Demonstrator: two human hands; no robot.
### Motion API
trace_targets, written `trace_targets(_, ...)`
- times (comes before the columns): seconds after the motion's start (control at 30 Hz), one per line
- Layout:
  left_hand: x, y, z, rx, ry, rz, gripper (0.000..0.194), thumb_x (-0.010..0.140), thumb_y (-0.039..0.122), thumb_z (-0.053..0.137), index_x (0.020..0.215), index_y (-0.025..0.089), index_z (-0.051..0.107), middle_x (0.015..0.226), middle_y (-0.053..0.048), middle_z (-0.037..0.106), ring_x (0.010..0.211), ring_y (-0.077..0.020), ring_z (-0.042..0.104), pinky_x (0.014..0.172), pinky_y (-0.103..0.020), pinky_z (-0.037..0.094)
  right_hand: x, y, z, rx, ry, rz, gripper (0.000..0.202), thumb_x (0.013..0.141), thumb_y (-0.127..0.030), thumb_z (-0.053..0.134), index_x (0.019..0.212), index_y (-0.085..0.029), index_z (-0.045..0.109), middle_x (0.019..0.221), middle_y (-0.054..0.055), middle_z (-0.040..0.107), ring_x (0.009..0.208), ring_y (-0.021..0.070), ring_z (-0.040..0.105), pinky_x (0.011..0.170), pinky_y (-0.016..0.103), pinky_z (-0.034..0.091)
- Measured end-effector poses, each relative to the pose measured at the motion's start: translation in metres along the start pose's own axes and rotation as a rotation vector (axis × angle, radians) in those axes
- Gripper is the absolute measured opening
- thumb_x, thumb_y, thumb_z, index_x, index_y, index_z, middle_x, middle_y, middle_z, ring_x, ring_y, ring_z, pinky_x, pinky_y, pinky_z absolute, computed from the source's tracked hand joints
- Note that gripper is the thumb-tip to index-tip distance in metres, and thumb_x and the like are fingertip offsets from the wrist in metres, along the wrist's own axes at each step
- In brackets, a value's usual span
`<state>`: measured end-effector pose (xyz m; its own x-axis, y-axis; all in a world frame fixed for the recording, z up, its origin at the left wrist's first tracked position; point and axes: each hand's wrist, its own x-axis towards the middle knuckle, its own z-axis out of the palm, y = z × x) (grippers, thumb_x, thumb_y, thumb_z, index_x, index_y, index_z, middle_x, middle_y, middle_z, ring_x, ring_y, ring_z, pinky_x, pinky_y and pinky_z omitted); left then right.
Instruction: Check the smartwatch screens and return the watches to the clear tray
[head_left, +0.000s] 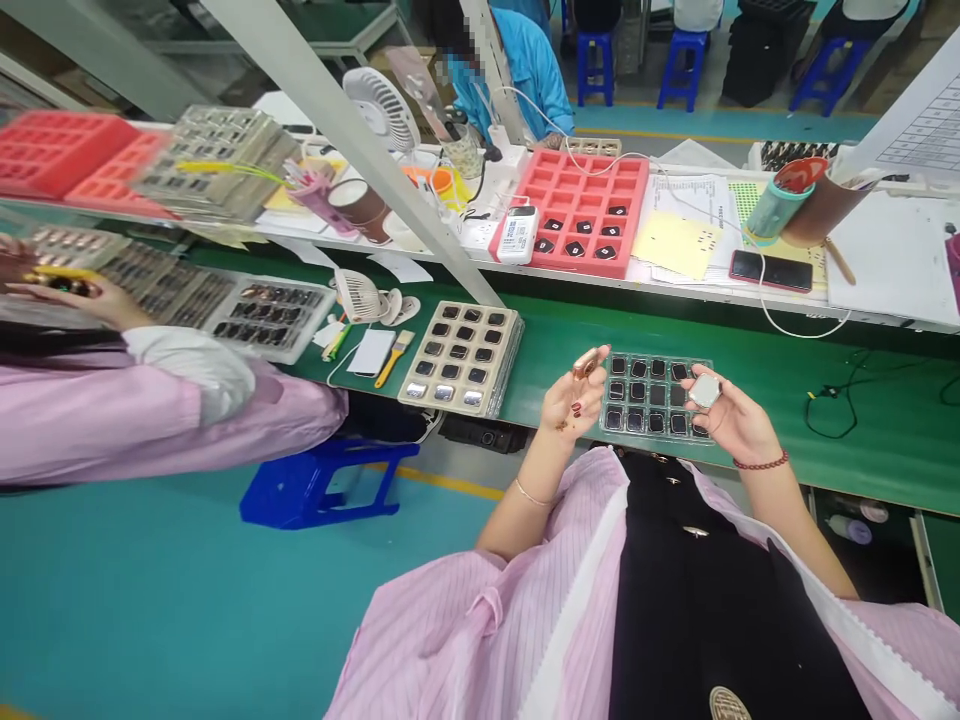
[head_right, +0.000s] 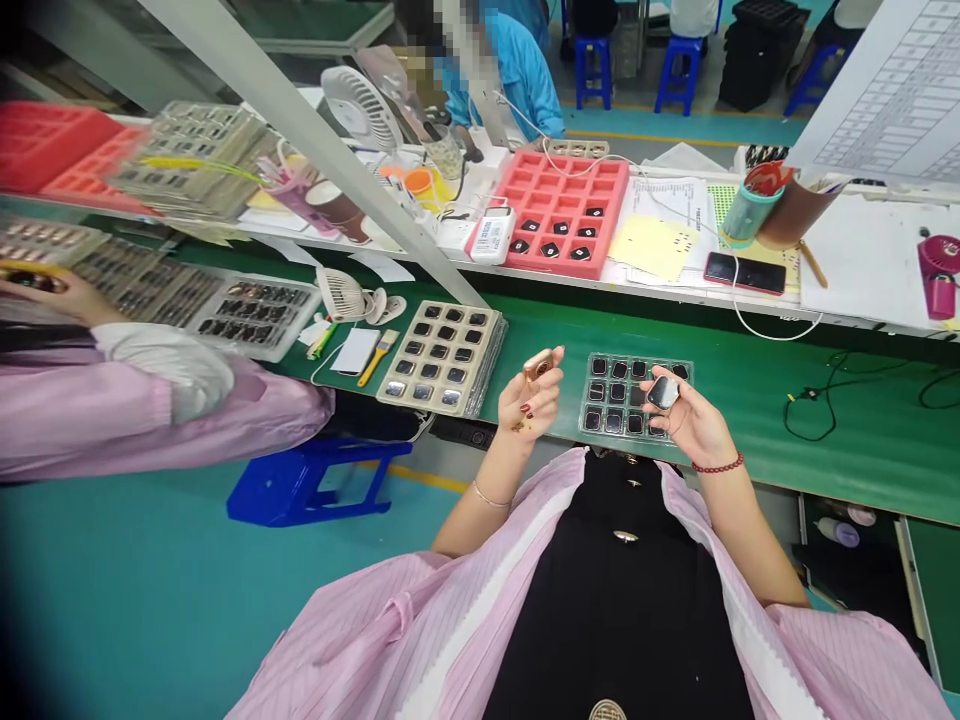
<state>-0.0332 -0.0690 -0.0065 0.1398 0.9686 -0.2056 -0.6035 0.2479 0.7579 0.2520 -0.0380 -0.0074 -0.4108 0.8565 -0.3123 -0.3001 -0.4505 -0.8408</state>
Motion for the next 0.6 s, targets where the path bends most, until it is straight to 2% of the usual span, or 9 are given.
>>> trace_targets(0.07,0.001,-0.003,0.003,-0.021,0.020,-0.002,0.069,0.086,0.074,0.051,0.131,0.022,0.060,0.078,-0.002,0.045,0.051,-0.0104,0.027,0.044,-0.029,0.030,-0.002,0.000,-0.003,-0.007,0.008,-0.006,0.039,0.102,-0.050,0.046,0.129,-0.031,0.066,0.125,0.007,0.073,0.086,0.0196,0.075,0.066,0.035,0.065)
trace_targets(0.13,0.003,-0.004,0.011,-0.068,0.025,-0.009,0.067,0.086,0.076,0.047,0.124,0.022,0.062,0.072,0.000,0.039,0.049,-0.0098,0.021,0.042,-0.028,0.026,-0.004,0.001,-0.005,0.022,0.019,-0.011,0.039,0.102,-0.050,0.045,0.128,-0.031,0.067,0.123,0.006,0.073,0.086,0.0192,0.075,0.065,0.034,0.065)
trace_targets(0.2,0.004,-0.003,0.024,-0.128,-0.005,-0.047,0.063,0.083,0.075,0.053,0.113,0.022,0.064,0.067,0.003,0.035,0.047,-0.0080,0.013,0.038,-0.026,0.017,-0.006,0.002,-0.008,0.093,0.020,-0.011,0.036,0.101,-0.049,0.048,0.126,-0.031,0.068,0.120,0.005,0.075,0.085,0.0172,0.075,0.064,0.030,0.065)
trace_targets(0.27,0.001,-0.001,0.042,-0.188,-0.118,-0.114,0.061,0.075,0.073,0.064,0.105,0.020,0.066,0.063,0.004,0.036,0.044,-0.0060,0.014,0.036,-0.024,0.012,-0.008,0.003,-0.012,0.176,0.007,-0.008,0.034,0.100,-0.045,0.054,0.125,-0.029,0.068,0.117,0.003,0.076,0.086,0.0148,0.075,0.065,0.026,0.065)
trace_targets(0.33,-0.006,0.005,0.063,-0.236,-0.343,-0.173,0.063,0.069,0.071,0.072,0.104,0.019,0.066,0.060,0.004,0.043,0.040,-0.0056,0.025,0.035,-0.022,0.016,-0.011,0.002,-0.014,0.247,-0.014,-0.008,0.033,0.098,-0.042,0.058,0.126,-0.028,0.067,0.116,0.002,0.077,0.088,0.0133,0.075,0.067,0.024,0.065)
trace_targets(0.4,-0.017,0.015,0.087,-0.248,-0.645,-0.208,0.067,0.068,0.069,0.076,0.108,0.016,0.067,0.063,0.001,0.054,0.039,-0.0083,0.039,0.035,-0.022,0.027,-0.013,0.001,-0.015,0.300,-0.030,-0.011,0.031,0.096,-0.038,0.061,0.125,-0.028,0.067,0.116,0.001,0.077,0.091,0.0134,0.076,0.070,0.024,0.066)
trace_targets(0.5,-0.034,0.038,0.122,-0.217,-1.048,-0.280,0.067,0.072,0.063,0.077,0.116,0.013,0.067,0.078,-0.007,0.068,0.050,-0.0139,0.056,0.043,-0.024,0.042,-0.016,-0.001,-0.012,0.347,-0.030,-0.011,0.030,0.093,-0.035,0.065,0.121,-0.027,0.068,0.120,0.001,0.077,0.095,0.0146,0.076,0.072,0.024,0.066)
trace_targets(0.6,-0.041,0.057,0.151,-0.192,-1.290,-0.385,0.061,0.068,0.046,0.085,0.116,0.011,0.070,0.090,-0.010,0.070,0.068,-0.0199,0.070,0.061,-0.027,0.056,-0.017,-0.003,-0.006,0.357,-0.016,-0.029,0.031,0.092,-0.034,0.068,0.122,-0.025,0.068,0.121,0.003,0.076,0.098,0.0157,0.076,0.073,0.023,0.066)
